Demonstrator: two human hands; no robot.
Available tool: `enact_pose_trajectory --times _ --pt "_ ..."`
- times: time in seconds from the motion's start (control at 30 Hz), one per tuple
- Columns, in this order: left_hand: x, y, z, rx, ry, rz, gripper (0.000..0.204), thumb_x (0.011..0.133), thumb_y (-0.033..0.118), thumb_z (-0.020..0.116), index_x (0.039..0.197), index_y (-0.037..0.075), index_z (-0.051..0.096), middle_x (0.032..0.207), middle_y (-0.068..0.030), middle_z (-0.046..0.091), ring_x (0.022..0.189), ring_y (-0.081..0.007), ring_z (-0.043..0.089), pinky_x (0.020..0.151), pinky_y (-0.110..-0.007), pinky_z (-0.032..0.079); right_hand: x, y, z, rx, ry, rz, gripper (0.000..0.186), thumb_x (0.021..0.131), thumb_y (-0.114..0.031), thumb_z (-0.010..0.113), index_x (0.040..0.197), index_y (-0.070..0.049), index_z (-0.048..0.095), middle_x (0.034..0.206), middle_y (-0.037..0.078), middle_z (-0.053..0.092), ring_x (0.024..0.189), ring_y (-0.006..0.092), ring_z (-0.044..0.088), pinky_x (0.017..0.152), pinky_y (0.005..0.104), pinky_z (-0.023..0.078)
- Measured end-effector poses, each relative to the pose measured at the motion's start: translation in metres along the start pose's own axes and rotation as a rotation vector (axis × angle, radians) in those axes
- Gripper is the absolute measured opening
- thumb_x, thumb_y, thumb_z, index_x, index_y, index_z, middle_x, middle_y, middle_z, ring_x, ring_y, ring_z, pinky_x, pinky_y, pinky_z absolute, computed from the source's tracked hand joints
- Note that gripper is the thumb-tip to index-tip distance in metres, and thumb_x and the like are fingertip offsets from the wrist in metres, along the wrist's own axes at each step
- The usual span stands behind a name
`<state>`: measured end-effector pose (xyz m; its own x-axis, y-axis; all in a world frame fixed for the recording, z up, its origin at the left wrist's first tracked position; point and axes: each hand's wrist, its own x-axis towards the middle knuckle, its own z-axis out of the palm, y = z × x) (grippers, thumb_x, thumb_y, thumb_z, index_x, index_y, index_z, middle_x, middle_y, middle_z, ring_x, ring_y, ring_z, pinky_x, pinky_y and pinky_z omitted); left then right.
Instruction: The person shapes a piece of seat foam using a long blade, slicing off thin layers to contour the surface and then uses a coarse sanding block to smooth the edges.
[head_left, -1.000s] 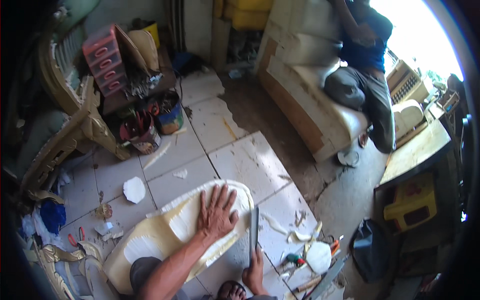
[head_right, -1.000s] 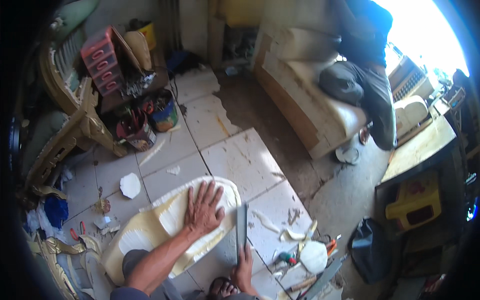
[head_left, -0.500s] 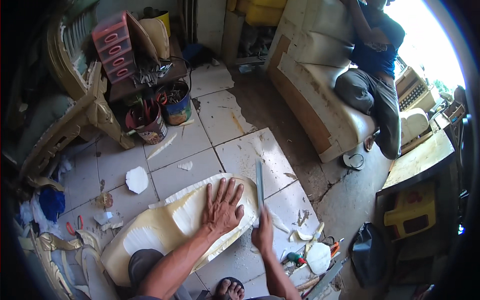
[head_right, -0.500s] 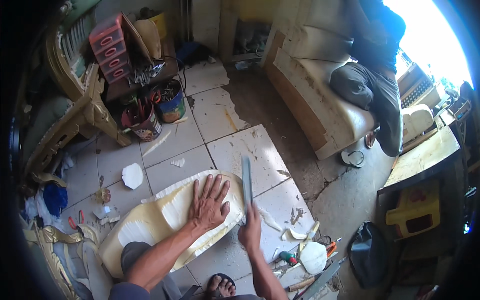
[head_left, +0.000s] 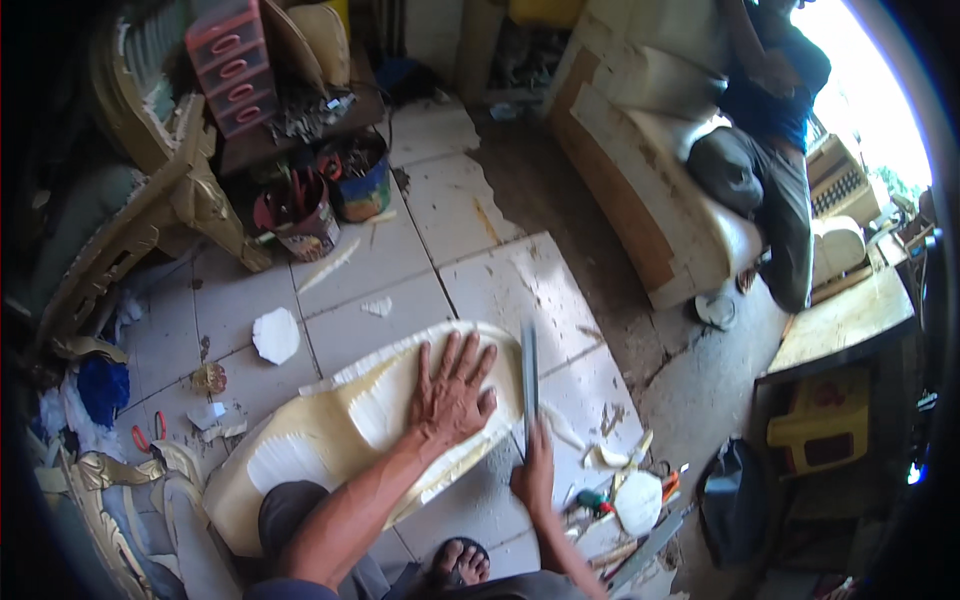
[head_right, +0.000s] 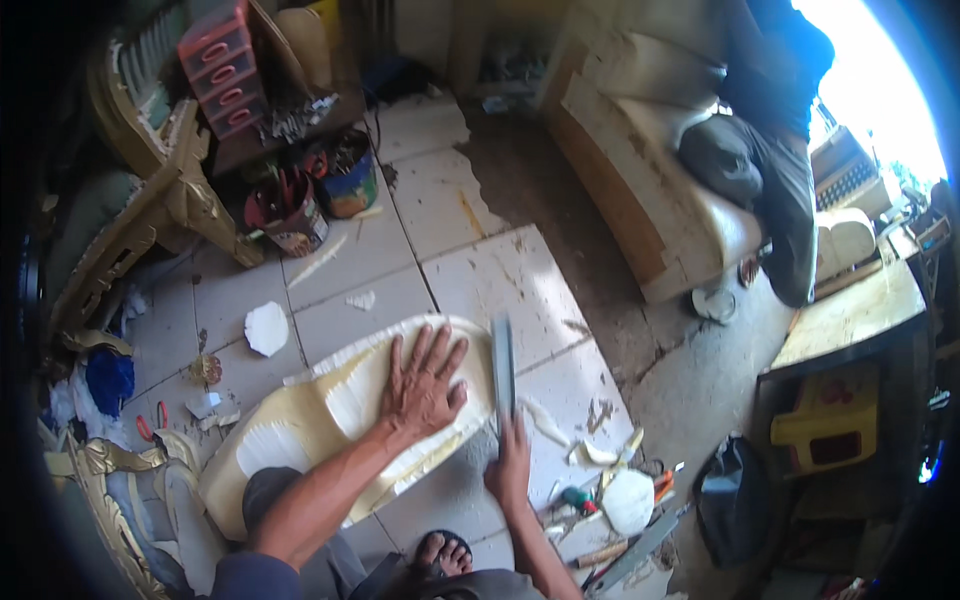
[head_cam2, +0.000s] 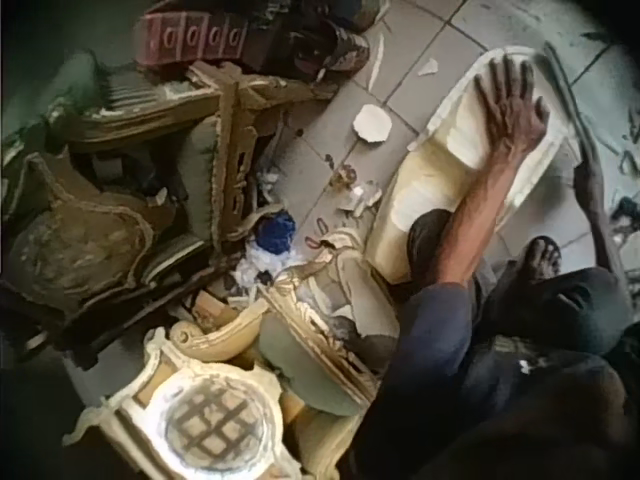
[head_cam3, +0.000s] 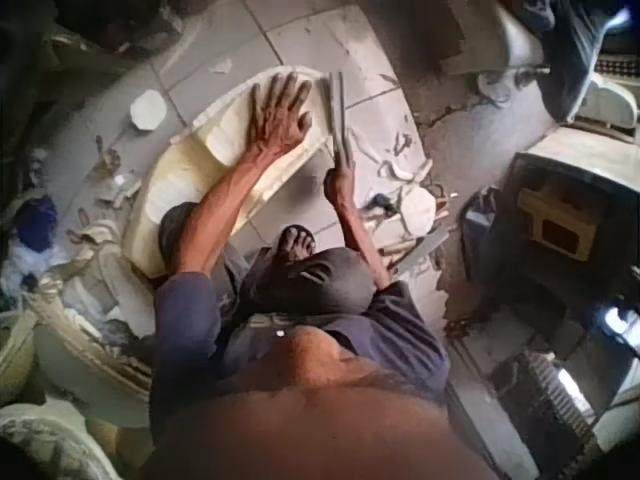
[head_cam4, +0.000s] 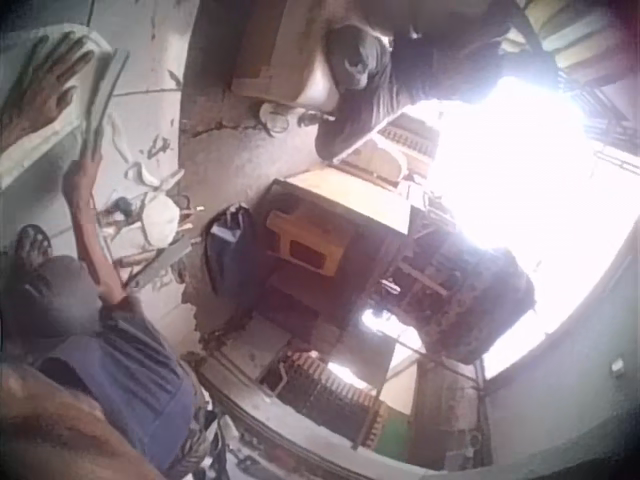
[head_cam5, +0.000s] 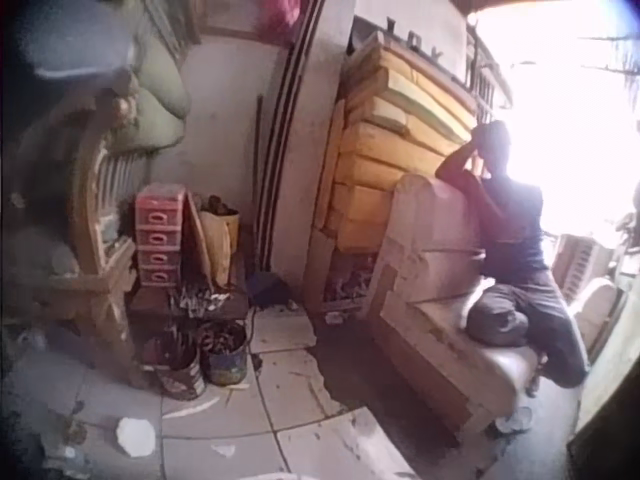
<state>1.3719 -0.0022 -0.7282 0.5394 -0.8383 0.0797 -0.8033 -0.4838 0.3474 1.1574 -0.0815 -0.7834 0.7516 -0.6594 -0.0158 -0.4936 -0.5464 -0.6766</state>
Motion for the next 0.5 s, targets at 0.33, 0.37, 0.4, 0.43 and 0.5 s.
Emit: enact_pose_trajectory --times 0.33,0.37,0.4,0.43,0.5 --pt "0.004 0.002 0.002 0.002 -0.007 -0.001 0.071 0.097 0.042 0.053 0.161 0.016 0.039 0.171 -0.0125 0.028 0.160 -0.0340 0.019 0.127 -0.064 0.007 0.006 0.002 0.005 0.028 0.039 -0.030 0.091 0.065 0.017 0.051 0.154 -0.002 0.043 0.158 0.032 0.040 0.143 0.0526 0.040 0.120 0.0505 0.035" --pt "0.001 -0.002 0.002 0.029 0.025 0.002 0.071 0.097 0.043 0.053 0.161 0.017 0.040 0.171 -0.0122 0.027 0.160 -0.0341 0.019 0.126 -0.065 0.007 -0.034 0.001 0.012 0.054 0.029 -0.093 0.093 0.062 0.016 0.050 0.154 -0.001 0.043 0.157 0.033 0.041 0.146 0.0520 0.037 0.124 0.0487 0.031" --pt "-0.004 -0.008 -0.001 0.056 0.012 -0.022 0.070 0.097 0.045 0.052 0.161 0.018 0.041 0.171 -0.0122 0.027 0.160 -0.0343 0.019 0.126 -0.066 0.007 -0.075 -0.018 0.014 0.152 -0.013 -0.044 0.095 0.060 0.015 0.048 0.154 0.000 0.042 0.156 0.033 0.041 0.148 0.0517 0.035 0.126 0.0486 0.028" --pt "-0.005 -0.008 -0.003 0.063 0.026 -0.032 0.070 0.097 0.045 0.052 0.161 0.018 0.041 0.171 -0.0122 0.027 0.160 -0.0343 0.019 0.126 -0.066 0.006 -0.073 -0.027 0.016 0.173 0.006 -0.066 0.094 0.061 0.015 0.049 0.154 -0.001 0.041 0.156 0.033 0.042 0.147 0.0514 0.036 0.125 0.0493 0.028" --pt "0.002 0.001 -0.003 0.032 0.045 0.003 0.070 0.097 0.044 0.053 0.161 0.017 0.041 0.172 -0.0123 0.027 0.160 -0.0345 0.019 0.127 -0.065 0.006 -0.039 -0.018 0.017 0.108 0.099 -0.083 0.091 0.065 0.015 0.052 0.155 -0.001 0.041 0.156 0.032 0.042 0.146 0.0511 0.038 0.125 0.0498 0.029"
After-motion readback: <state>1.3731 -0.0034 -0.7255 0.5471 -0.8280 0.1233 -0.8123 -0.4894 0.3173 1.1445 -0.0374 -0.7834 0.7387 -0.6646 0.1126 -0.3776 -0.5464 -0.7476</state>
